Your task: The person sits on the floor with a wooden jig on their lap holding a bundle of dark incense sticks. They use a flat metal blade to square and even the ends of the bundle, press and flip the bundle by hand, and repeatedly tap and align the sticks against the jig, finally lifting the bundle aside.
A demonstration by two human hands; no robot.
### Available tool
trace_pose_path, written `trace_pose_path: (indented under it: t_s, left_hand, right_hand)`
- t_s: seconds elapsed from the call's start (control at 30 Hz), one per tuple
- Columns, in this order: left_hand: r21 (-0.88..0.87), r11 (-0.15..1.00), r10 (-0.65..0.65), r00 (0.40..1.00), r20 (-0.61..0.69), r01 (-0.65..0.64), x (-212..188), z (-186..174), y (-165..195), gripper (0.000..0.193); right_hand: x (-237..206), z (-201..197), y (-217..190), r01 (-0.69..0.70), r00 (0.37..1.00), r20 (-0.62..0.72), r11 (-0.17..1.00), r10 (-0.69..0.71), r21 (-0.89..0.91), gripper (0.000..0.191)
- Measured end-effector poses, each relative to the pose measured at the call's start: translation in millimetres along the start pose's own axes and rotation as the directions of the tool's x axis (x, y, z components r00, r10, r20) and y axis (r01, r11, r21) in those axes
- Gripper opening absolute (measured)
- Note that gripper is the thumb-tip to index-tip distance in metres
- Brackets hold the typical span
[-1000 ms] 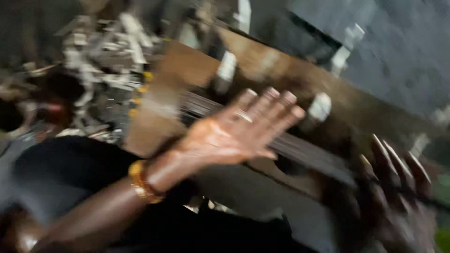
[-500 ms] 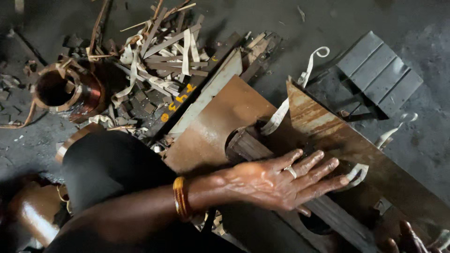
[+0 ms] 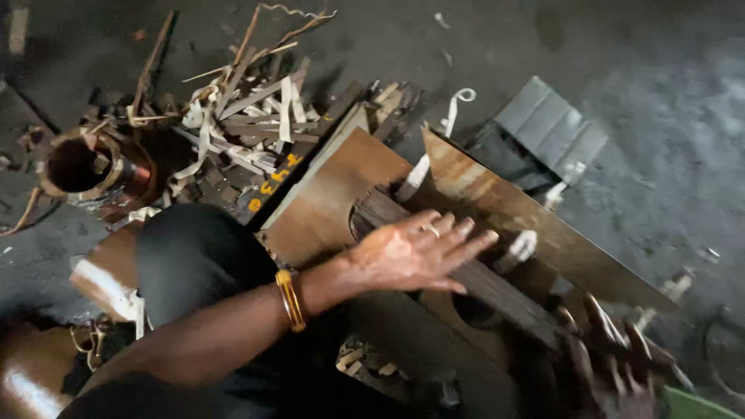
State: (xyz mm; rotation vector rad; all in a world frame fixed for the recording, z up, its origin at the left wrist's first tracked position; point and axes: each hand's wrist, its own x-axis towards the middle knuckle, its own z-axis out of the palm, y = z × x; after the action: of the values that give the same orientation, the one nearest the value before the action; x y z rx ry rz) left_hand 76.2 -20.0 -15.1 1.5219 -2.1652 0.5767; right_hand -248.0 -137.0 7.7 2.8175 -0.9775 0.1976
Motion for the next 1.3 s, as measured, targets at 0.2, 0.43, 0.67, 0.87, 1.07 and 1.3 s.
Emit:
trace_pose_path:
  t_s: [0.2, 0.43, 0.67, 0.87, 1.07, 1.3]
  left_hand:
    - [0.010, 0.997, 0.071, 0.997, 0.010, -0.071, -11, -34, 39, 0.069]
    - [-0.409, 0.883, -0.021, 0.889, 0.458, 0.231, -44, -29, 112, 0.096]
    - [-0.372, 0.861, -0.116, 0.845, 0.523, 0.348, -40, -38, 118, 0.091]
    - [-0.352, 0.848, -0.143, 0.811, 0.568, 0.396, -30, -41, 117, 0.087]
    - [-0.353, 0.833, -0.139, 0.779, 0.611, 0.426, -20, -43, 112, 0.084]
    - [-0.327, 0.867, -0.137, 0.810, 0.570, 0.376, -24, -43, 122, 0.093]
  right_hand:
    - [-68, -5, -38, -0.325, 0.905, -0.280, 0.945, 0.320, 0.030, 0.064]
    - [-113, -13, -93, -0.315, 0.948, 0.172, 0.870, 0.268, 0.379, 0.078]
    - [-97, -21, -102, -0.249, 0.966, 0.180, 0.866, 0.187, 0.434, 0.080]
    - [-95, -13, -108, -0.303, 0.950, 0.214, 0.834, 0.226, 0.461, 0.074]
    - [-94, -9, -107, -0.324, 0.946, 0.180, 0.815, 0.270, 0.479, 0.078]
    - [-97, -10, -96, -0.295, 0.955, 0.183, 0.792, 0.233, 0.534, 0.077]
